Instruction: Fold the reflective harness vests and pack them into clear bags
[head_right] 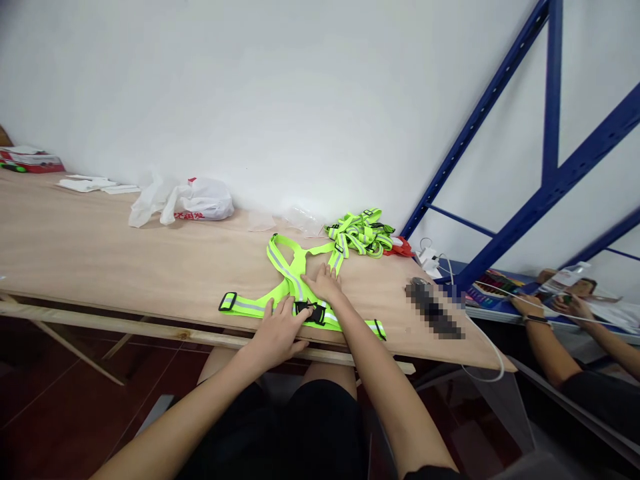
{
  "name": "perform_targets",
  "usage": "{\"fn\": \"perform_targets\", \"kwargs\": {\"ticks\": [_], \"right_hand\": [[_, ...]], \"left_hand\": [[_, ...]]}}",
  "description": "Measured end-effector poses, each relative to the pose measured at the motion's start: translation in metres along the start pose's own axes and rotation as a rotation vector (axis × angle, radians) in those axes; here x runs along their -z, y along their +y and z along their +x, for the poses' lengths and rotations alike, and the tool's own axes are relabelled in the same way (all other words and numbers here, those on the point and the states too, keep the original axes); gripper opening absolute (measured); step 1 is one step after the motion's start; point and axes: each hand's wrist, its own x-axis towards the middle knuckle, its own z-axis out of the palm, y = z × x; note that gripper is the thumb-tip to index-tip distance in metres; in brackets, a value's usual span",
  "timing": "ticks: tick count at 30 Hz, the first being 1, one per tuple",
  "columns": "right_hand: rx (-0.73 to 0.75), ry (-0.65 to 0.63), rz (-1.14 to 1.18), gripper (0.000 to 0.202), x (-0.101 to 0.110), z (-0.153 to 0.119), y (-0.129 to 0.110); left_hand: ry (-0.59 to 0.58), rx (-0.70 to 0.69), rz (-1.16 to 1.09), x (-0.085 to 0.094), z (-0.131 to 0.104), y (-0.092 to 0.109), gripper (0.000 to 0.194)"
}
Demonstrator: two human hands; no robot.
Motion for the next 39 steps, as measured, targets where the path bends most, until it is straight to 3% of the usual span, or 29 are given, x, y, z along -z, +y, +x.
{"fn": "perform_targets", "kwargs": {"ticks": [9,15,21,25,35,39], "right_hand": [[0.044,0.039,-0.021,0.105,0.007,0.018,0.008],[0.186,0.116,0.001,0.081,0.008,0.006,0.012],[0.269,0.133,-0.01,0.068,0.005,-0.004,0.014],[0.289,0.131,-0.011,0.062,0.007,-0.003,0.014],[0.336,0.202,0.07,0.042,0.01,0.035,0.027],[0.274,0.271,0.088,0.047,0.007,0.052,0.031]], "left_hand": [[0.05,-0.032,0.003,0.003,0.002,-0.004,0.066],[0.128,-0.097,-0.079,0.005,0.002,-0.02,0.03],[0.14,-0.113,-0.202,0.006,0.0,-0.02,0.046],[0.146,-0.139,-0.212,0.005,-0.001,-0.02,0.037],[0.186,-0.13,-0.261,0.0,-0.004,-0.017,0.029],[0.185,-0.12,-0.267,-0.001,-0.004,-0.017,0.03]]}}
